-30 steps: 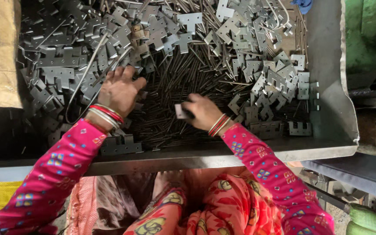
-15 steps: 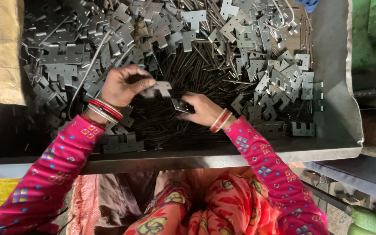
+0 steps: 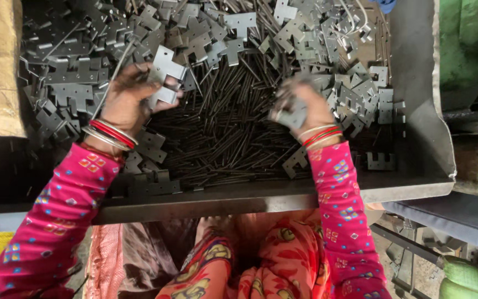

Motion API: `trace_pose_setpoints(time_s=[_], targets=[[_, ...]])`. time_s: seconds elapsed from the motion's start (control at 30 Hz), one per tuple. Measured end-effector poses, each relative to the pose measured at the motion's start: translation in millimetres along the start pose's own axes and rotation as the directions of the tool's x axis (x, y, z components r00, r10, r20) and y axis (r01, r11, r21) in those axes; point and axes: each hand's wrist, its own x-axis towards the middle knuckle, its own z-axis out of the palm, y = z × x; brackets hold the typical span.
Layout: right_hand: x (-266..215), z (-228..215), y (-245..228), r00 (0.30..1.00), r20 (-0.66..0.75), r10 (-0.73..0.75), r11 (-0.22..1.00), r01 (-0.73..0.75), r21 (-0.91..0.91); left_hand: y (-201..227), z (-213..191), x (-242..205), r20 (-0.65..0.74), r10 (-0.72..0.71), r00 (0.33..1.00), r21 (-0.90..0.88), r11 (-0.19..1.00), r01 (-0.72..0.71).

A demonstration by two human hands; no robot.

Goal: The person sorts through a large pile of metal hinges and pins in a metal bin, picking up and separating the components by hand. The task involves repeatedly handling the hardware to organize or separate the parts.

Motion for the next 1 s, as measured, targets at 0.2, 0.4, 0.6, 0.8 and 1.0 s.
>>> trace_pose_setpoints(time_s=[0.2,0.4,0.6,0.8,1.0], targets=[[12.2,2.9,40.9,0.986,0.168,0.02,0.982,0.012,-0.189,-16.7,23.5,-4.0,0.124,-0.024,0.992,0.162,0.987,0.004],[13.6,-16.3,26.0,0.986,0.165,-0.031,0.994,0.014,0.108,-23.7,28.8,-7.5,0.092,-0.021,0.995,0.177,0.984,0.005],[15.5,0.1,55.4,0.957,0.239,0.162,0.985,-0.171,0.017,-33.3,63.2,-17.1,0.176,0.133,0.975,0.328,0.926,-0.186],[6.0,54.8,114.3,0.913,0.272,-0.303,0.612,0.405,-0.679,-69.7,95.3,-35.6,0.194,0.186,0.963,0.882,0.397,-0.255],[-11.8,19.2,86.5,0.965,0.17,-0.199,0.617,0.258,-0.744,-81.6,41.2,-13.4,0.088,0.255,0.963,0.659,0.71,-0.248]])
